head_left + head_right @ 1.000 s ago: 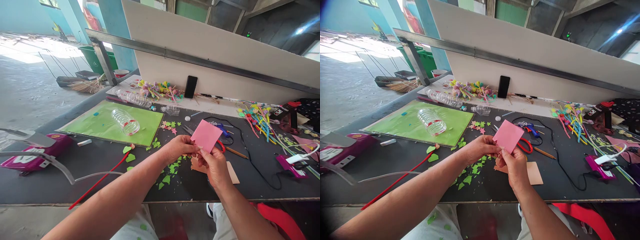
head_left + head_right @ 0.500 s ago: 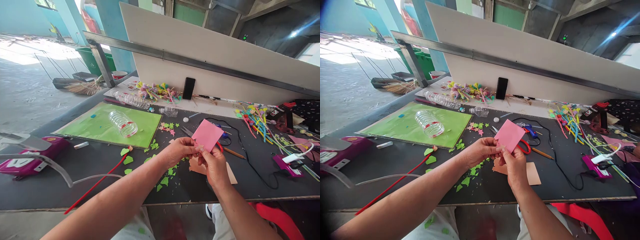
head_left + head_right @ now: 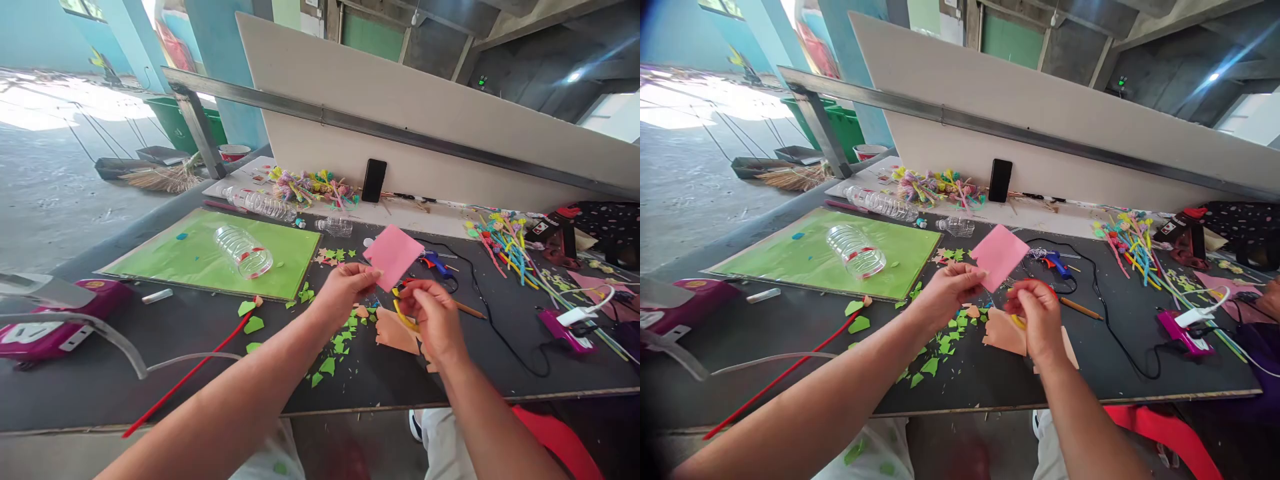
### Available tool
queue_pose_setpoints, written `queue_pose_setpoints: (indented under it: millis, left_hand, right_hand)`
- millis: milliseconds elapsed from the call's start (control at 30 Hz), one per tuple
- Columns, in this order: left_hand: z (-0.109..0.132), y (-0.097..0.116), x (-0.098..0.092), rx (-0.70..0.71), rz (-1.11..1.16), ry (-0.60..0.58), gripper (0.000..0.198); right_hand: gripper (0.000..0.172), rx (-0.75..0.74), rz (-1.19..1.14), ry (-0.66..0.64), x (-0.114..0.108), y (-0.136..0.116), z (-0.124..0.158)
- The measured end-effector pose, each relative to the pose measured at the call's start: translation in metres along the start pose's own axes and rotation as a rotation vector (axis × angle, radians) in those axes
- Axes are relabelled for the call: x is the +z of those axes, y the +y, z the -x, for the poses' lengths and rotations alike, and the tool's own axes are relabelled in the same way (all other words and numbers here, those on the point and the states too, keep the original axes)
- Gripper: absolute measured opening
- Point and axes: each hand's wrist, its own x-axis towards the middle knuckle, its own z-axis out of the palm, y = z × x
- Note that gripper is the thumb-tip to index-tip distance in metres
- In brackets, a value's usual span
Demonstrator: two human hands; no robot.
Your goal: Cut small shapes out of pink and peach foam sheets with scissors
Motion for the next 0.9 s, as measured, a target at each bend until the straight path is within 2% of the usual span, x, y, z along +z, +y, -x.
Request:
queue_pose_setpoints:
  millis: [100, 167, 300, 433, 567, 667, 833, 900]
  left_hand:
    - [-0.008, 0.017, -0.017, 0.104, 0.024, 0.081, 0.026]
    - [-0.010, 0.026, -0.025, 0.139, 0.022, 0.092, 0.026]
    - [-0.008, 0.034, -0.030, 0.170, -0.008, 0.074, 0.025]
    - [-0.008, 0.032, -0.028, 0.157, -0.019, 0.070, 0.025]
    - [-0.008, 0.030, -0.026, 0.147, -0.036, 0.061, 0.025]
    - [-0.007, 0.030, -0.025, 0.158, -0.035, 0.039, 0.024]
    - [-0.006, 0.031, -0.022, 0.159, -0.006, 0.039, 0.023]
    - [-0.005, 0.032, -0.023, 0.164, 0.015, 0.037, 0.023]
  right_hand:
    - [0.014, -0.072, 0.261, 0.062, -0.023, 0.013, -0.022]
    - [0.015, -0.103, 0.458, 0.046, -0.032, 0.024, -0.032]
    - [0.031, -0.170, 0.764, -0.021, -0.035, 0.042, -0.037]
    - [0.048, -0.206, 0.937, -0.078, -0.033, 0.049, -0.041]
    - [0.056, -0.215, 0.979, -0.156, -0.032, 0.047, -0.047]
    - [0.060, -0.208, 0.938, -0.137, -0.031, 0.042, -0.049]
    - [0.066, -0.142, 0.722, -0.036, -0.034, 0.024, -0.045]
    - [0.063, -0.088, 0.577, -0.038, -0.037, 0.011, -0.039]
